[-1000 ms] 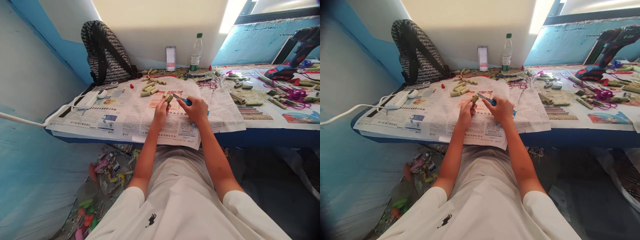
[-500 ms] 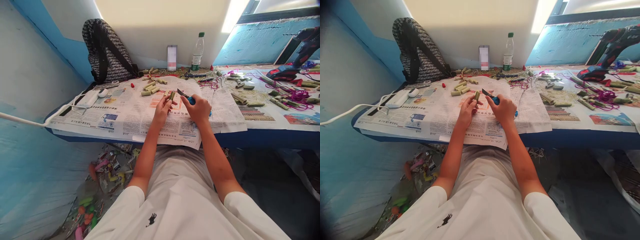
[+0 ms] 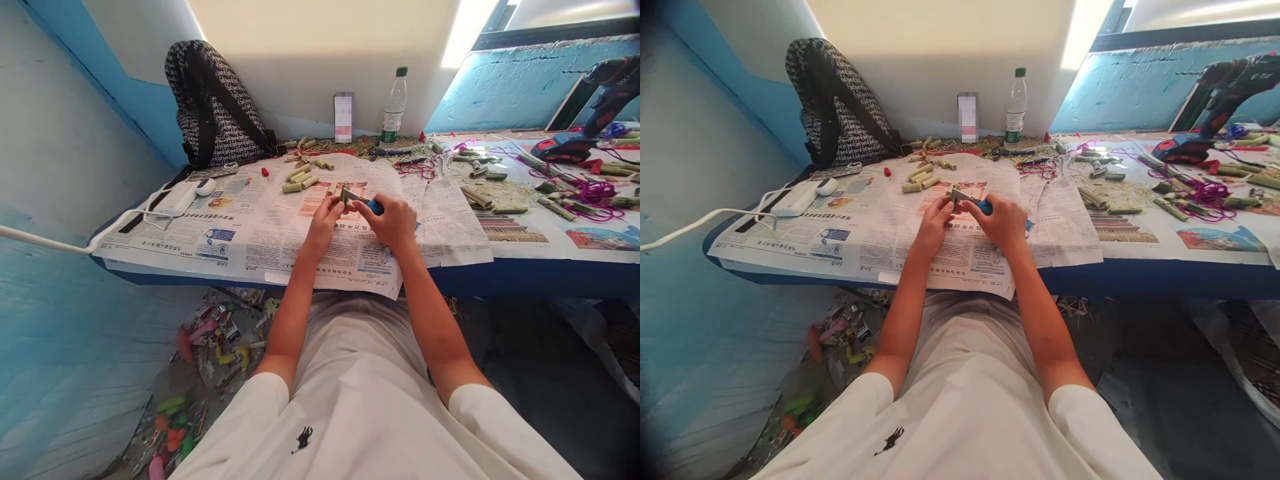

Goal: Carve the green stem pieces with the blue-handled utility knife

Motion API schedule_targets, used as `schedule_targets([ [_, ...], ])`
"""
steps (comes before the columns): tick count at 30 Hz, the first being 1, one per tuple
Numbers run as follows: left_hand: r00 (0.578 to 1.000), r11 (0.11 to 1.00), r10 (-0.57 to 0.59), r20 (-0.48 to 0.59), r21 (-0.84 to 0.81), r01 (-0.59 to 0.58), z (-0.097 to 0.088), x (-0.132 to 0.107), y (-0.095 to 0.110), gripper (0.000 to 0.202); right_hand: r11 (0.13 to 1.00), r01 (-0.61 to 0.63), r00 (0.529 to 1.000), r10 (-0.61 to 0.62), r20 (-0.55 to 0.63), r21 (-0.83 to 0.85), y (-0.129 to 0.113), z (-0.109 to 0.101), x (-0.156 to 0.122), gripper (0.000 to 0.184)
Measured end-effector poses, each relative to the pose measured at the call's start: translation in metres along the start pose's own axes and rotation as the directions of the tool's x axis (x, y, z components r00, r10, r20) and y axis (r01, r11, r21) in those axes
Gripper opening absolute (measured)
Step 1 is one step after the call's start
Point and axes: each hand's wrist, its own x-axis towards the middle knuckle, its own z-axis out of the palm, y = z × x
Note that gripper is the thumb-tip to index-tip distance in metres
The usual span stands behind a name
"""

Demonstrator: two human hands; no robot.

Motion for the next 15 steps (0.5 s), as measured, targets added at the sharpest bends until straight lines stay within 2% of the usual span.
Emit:
schedule_targets([
  [4, 0.999, 0.999, 0.041, 0.010, -0.034, -0.041, -0.001, 0.000, -0.003, 0.021, 0.992, -0.109, 0.993, 0.106, -0.050, -0.063, 0.001, 0.003, 0.002, 0.065],
  [9, 0.999, 0.999, 0.028, -0.017, 0.037, -0.027, 0.003, -0.004, 0.005, 0.021, 0.995, -0.066, 0.998, 0.067, 0.019, -0.080, 0.001, 0.004, 0.001, 0.066],
  [15, 1.000, 0.997, 0.010, -0.016, 0.080, -0.009, 0.006, -0.006, 0.011, 0.019, 0.998, 0.000, 1.000, -0.001, -0.015, -0.070, 0.000, 0.003, -0.001, 0.063],
])
